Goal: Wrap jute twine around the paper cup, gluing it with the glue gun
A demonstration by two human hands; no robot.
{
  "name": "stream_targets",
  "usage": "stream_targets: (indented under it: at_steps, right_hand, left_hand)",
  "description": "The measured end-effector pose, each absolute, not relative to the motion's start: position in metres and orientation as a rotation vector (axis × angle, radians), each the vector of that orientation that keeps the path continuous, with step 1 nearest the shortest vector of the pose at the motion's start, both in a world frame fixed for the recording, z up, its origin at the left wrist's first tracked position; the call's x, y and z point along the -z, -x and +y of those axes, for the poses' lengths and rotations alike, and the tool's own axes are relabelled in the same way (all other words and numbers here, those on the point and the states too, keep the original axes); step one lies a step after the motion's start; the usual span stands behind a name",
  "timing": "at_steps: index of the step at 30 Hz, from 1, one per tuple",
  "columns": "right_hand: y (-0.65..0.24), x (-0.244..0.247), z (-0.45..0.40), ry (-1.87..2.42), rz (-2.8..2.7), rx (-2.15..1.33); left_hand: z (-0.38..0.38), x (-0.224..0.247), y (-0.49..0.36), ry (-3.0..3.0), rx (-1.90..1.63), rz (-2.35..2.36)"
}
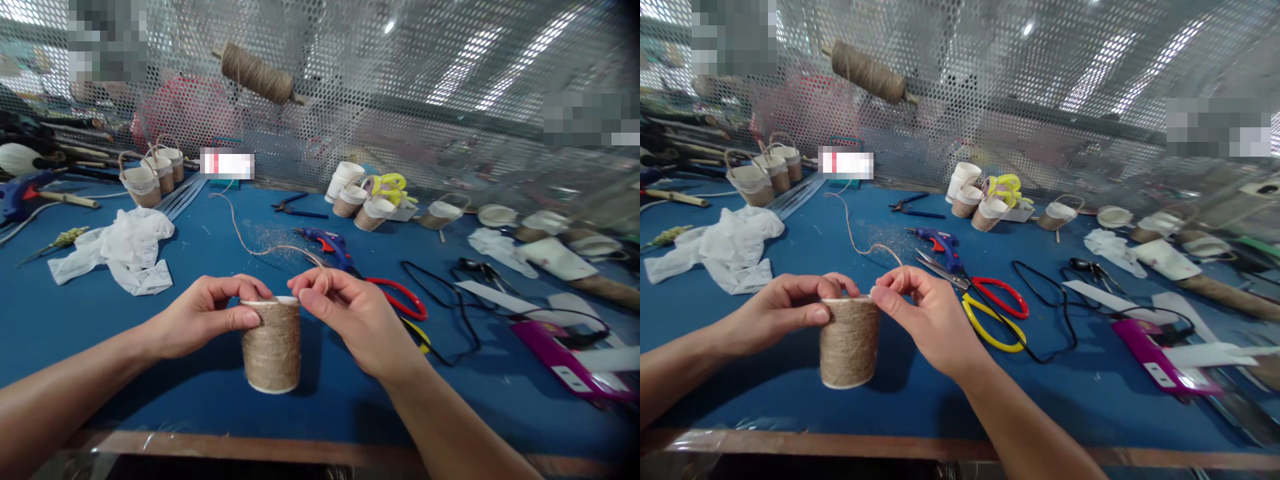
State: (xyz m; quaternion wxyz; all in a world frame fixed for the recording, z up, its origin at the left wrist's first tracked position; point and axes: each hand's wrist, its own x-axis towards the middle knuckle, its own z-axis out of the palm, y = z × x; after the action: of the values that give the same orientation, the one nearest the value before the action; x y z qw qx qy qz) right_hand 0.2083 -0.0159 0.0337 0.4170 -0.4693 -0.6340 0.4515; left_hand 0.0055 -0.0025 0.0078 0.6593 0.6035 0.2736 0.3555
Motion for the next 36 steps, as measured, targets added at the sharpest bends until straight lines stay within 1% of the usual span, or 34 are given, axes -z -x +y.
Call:
stream_targets:
  at_steps: [11, 19, 25, 31, 36]
  right_hand:
    - [-0.209, -0.023, -0.015, 1.106, -1.409, -1.473]
    - [-0.204, -0.021, -0.017, 0.995, -1.177, -1.589]
    - [-0.204, -0.021, -0.014, 1.045, -1.226, -1.471]
    - [-0.204, -0.018, -0.011, 1.175, -1.443, -1.305]
    - [-0.2, -0.019, -0.013, 1.23, -1.599, -1.186]
  left_hand:
    - [-0.002, -0.005, -0.002, -1.321, -0.801, 0.492]
    - [-0.002, -0.004, -0.003, -1.317, -0.811, 0.517]
    - [-0.001, -0.005, -0.004, -1.433, -0.809, 0.649]
    - [-0.001, -0.007, -0.007, -1.673, -0.771, 0.769]
    - [-0.005, -0.01, -0.017, -1.743, -0.748, 0.854]
